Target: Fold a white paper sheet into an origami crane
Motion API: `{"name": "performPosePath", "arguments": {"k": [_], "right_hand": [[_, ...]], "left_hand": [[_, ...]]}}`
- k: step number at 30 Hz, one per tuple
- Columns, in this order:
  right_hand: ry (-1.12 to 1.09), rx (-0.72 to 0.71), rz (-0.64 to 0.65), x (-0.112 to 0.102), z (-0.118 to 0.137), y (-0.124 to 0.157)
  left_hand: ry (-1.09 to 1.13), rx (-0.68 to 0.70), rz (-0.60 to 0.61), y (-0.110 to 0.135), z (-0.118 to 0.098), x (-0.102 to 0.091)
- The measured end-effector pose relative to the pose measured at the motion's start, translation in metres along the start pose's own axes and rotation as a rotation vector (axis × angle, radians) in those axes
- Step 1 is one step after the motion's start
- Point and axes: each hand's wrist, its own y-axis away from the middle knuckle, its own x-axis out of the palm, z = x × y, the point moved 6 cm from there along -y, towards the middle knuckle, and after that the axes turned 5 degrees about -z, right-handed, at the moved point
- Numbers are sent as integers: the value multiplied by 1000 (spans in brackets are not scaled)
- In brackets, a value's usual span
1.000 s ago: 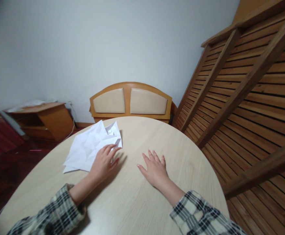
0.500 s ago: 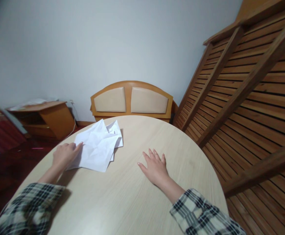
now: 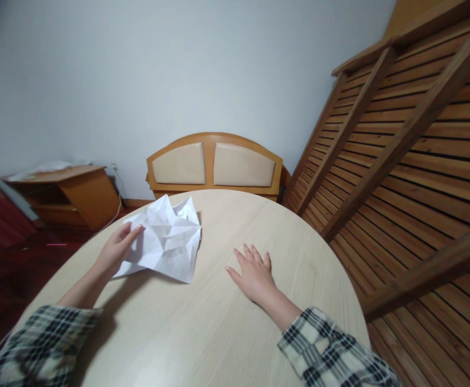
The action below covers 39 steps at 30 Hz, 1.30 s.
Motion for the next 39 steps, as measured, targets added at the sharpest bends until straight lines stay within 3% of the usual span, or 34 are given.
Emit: {"name": "performPosePath", "arguments": {"k": [6,10,14,18,21,24,30,36,39], "right_hand": [[-50,-11,-33,1,-1,-1],[-181,-48,-112,-2,-1,-5],[-671,-110,-223,-14,2,-7],[-1334,2,4,-9,11,-6],[-1567,95,73,-5,17,-4],[-1610,135,32,-5,16,-5],[-1657,191,38,-2,11,-8],[-1716,211,61,-3,9,-8],[-1740,237,67,-3,9,-8]], "left_hand": [[437,-167,22,25,-14,31],[598,-274,34,42,-25,47],[668,-273,40,54,-30,57],[604,-277,63,61,-10,69],[462,-234,-1,63,7,70],[365,-184,60,65,10,75],[377,-143,192,72,-9,81],[453,-253,210,75,0,84],[542,-367,287,77,9,91]]}}
